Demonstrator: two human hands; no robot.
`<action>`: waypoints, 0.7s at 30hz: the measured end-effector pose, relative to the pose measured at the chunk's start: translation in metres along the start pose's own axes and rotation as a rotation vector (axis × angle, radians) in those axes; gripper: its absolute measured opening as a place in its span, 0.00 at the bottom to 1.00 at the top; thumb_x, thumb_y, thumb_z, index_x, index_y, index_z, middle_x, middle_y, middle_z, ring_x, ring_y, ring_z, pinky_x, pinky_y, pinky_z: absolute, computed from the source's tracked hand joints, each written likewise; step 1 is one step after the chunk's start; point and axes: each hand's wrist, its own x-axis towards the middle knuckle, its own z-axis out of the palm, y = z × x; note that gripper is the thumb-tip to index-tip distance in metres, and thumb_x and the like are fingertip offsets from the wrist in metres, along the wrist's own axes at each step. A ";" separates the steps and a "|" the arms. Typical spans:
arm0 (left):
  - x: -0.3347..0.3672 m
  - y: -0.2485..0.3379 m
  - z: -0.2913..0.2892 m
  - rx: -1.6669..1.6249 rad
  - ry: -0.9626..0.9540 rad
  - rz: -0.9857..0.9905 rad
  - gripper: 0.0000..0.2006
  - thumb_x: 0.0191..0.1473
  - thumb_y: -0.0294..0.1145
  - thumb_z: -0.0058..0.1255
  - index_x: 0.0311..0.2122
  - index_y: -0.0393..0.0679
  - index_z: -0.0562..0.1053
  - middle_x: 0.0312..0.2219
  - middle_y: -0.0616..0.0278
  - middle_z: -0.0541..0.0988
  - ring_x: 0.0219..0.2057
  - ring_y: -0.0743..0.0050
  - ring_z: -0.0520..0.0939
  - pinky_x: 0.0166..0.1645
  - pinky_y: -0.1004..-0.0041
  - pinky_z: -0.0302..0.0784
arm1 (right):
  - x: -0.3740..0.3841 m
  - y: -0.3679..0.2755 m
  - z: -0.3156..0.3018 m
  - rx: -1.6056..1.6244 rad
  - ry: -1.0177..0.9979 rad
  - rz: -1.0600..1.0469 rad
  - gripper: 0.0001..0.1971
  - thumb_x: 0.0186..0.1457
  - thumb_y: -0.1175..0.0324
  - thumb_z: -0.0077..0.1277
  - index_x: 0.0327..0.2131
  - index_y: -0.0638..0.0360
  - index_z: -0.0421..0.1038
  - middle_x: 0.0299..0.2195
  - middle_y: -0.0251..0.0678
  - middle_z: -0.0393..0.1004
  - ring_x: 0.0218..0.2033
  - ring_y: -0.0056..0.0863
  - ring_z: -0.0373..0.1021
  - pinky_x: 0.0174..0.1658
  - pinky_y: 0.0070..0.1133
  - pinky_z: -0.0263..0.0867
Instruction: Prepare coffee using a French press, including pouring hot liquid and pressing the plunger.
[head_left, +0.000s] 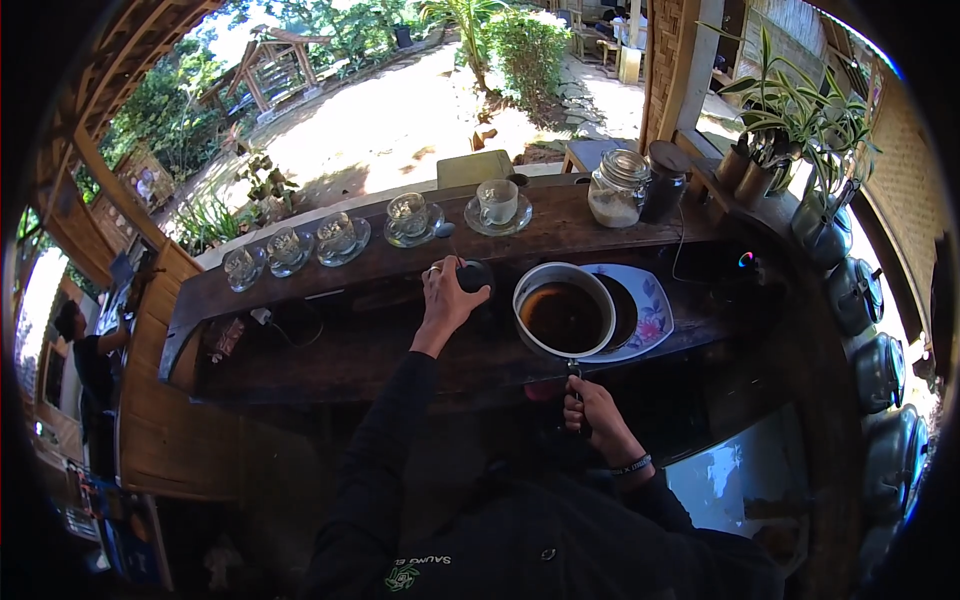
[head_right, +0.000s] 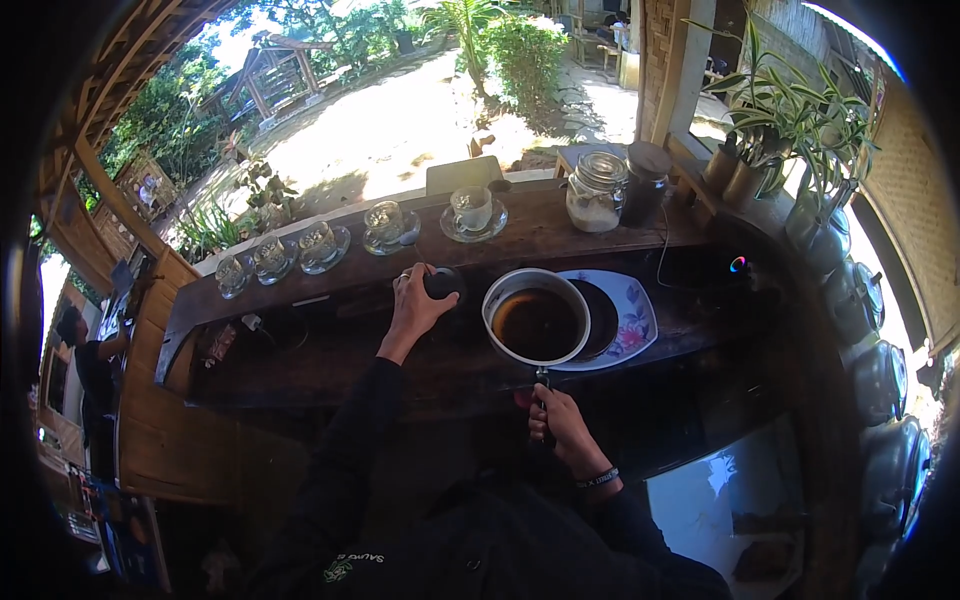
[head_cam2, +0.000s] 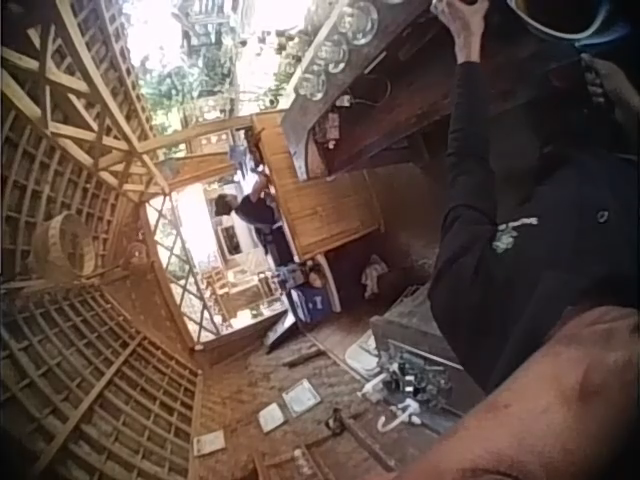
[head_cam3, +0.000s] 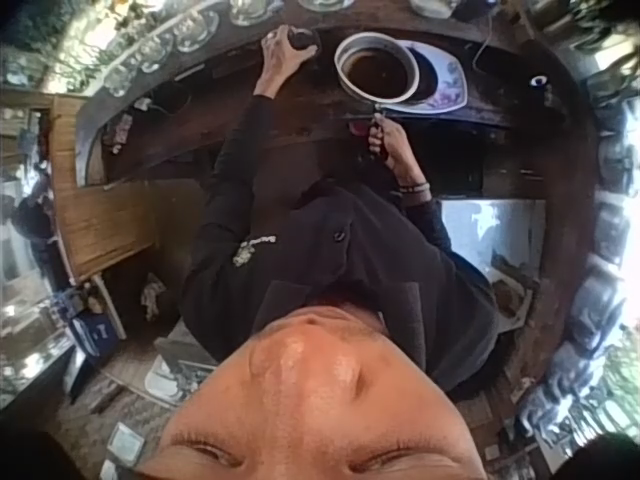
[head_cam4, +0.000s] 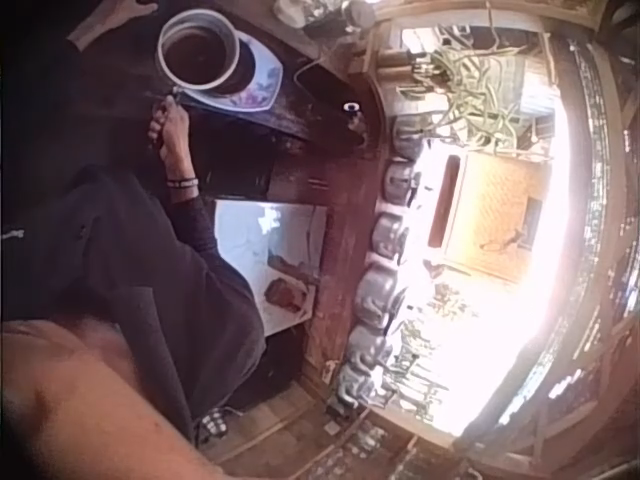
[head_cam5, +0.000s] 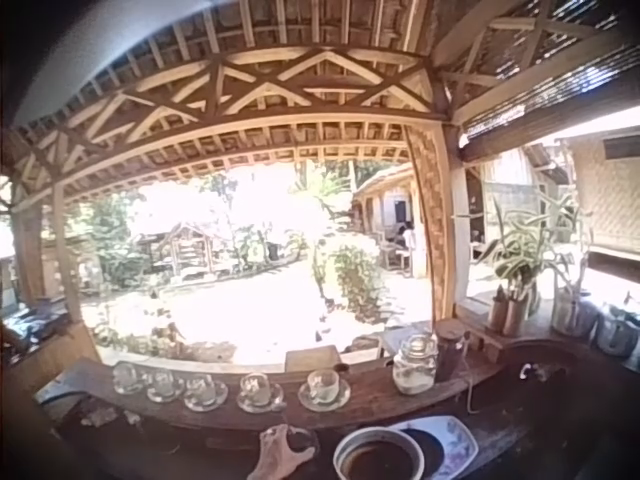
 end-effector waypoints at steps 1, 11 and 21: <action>0.001 0.000 0.001 0.005 0.024 0.022 0.26 0.33 0.41 0.63 0.37 0.41 0.66 0.35 0.53 0.72 0.45 0.55 0.70 0.53 0.61 0.58 | 0.000 0.000 0.000 0.006 0.003 -0.004 0.10 0.62 0.60 0.39 0.30 0.53 0.57 0.15 0.21 0.53 0.15 0.12 0.53 0.18 0.13 0.52; 0.022 0.015 -0.024 -0.159 0.104 0.002 0.22 0.36 0.37 0.62 0.38 0.42 0.68 0.34 0.53 0.73 0.38 0.55 0.73 0.45 0.61 0.68 | 0.001 -0.002 -0.003 0.008 -0.007 -0.008 0.09 0.63 0.61 0.39 0.30 0.52 0.58 0.15 0.21 0.53 0.15 0.12 0.53 0.18 0.13 0.51; 0.028 -0.002 -0.014 -0.218 0.269 0.129 0.12 0.51 0.36 0.54 0.35 0.37 0.72 0.32 0.52 0.74 0.37 0.53 0.73 0.44 0.63 0.67 | 0.004 -0.002 -0.004 -0.004 -0.016 -0.017 0.09 0.63 0.61 0.38 0.31 0.52 0.58 0.16 0.21 0.53 0.15 0.12 0.53 0.18 0.12 0.51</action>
